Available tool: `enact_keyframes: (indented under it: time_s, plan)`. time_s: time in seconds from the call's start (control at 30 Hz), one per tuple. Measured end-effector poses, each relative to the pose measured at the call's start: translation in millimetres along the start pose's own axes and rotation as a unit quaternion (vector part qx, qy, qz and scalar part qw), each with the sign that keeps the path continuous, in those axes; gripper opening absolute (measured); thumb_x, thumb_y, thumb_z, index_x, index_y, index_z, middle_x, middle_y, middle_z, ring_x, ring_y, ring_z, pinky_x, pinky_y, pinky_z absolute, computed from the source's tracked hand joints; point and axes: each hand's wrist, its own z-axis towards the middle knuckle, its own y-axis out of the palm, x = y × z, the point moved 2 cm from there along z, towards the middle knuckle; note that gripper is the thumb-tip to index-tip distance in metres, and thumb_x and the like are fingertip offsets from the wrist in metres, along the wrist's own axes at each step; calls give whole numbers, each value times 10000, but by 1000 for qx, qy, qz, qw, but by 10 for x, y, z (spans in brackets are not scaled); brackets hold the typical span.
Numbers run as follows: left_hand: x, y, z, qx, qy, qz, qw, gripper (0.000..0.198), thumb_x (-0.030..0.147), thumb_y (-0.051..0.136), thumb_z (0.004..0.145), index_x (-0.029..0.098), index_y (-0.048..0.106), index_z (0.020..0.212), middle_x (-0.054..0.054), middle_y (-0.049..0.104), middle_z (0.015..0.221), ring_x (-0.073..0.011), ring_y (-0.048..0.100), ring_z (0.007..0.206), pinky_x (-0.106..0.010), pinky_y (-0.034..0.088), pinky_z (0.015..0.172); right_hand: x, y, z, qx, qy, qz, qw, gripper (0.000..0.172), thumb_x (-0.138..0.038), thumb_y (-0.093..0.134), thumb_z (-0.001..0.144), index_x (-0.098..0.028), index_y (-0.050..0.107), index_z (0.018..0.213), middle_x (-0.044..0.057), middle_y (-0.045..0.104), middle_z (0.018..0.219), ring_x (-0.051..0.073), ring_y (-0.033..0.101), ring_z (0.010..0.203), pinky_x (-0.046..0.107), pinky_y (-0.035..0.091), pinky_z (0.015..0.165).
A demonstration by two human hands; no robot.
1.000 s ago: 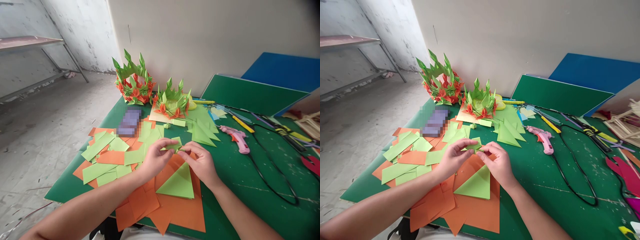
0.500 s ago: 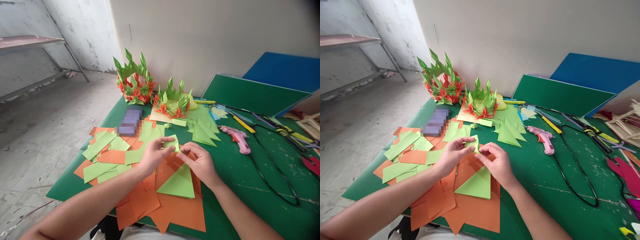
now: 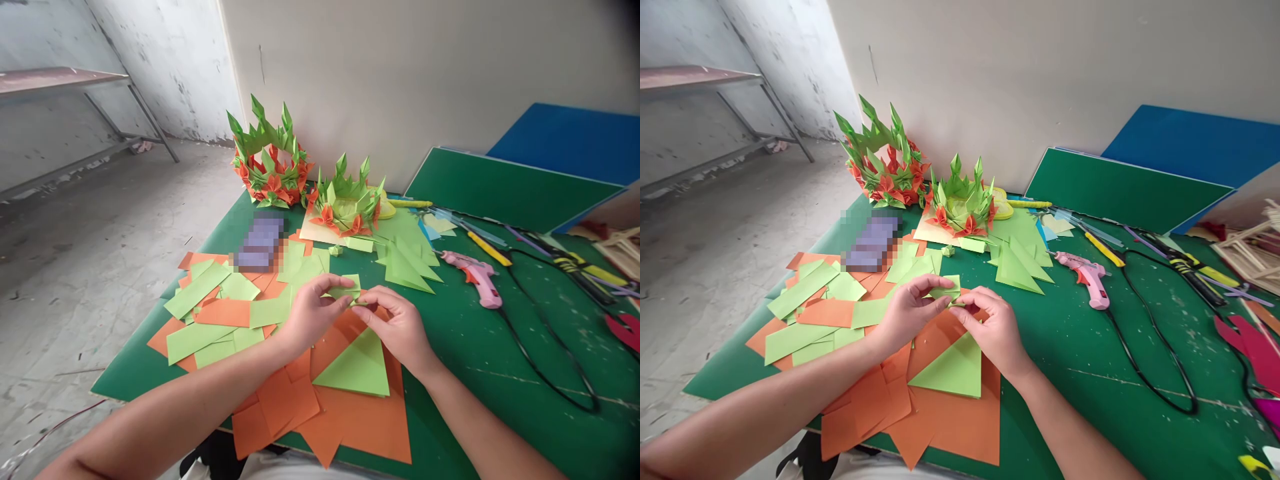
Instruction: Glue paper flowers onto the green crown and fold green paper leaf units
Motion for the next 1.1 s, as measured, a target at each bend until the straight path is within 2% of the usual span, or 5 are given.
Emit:
enact_keyframes:
  time_s: [0.1,0.3,0.5,0.87,1.1]
  plan:
    - [-4,7,-6,1,37,33,999,172,248,644,825,185,666,983,-82,661,1089,-204,655,995,-322,553,825,14,-8,2,10,20,2,1000,130,-322,676,834,-208,635,787,9,581,746,150,536,687,284,467,675]
    - [21,19,-22,5,101,116,988,183,158,625,815,196,688,982,-74,653,1039,-192,654,972,-294,575,762,19,-11,9,-5,87,33,996,216,-380,695,802,-193,606,741,-7,550,697,141,512,662,269,434,648]
    - [64,57,-49,-17,149,103,983,207,118,554,849,177,689,995,-89,630,1040,-165,658,941,-283,597,775,67,-15,25,-13,128,86,988,276,-409,744,748,-187,584,708,-20,520,678,132,479,651,259,396,621]
    - [69,49,-37,-1,138,107,985,163,151,594,837,165,709,952,-79,644,981,-144,649,867,-246,592,710,116,-19,3,-18,154,122,980,277,-418,757,735,-182,614,743,-24,522,685,124,467,653,246,382,611]
    - [55,53,-39,-6,112,98,989,159,167,597,833,163,715,940,-84,640,975,-164,640,875,-286,591,727,126,-23,26,9,154,140,978,328,-428,782,702,-212,562,814,-26,527,735,130,492,676,244,430,633]
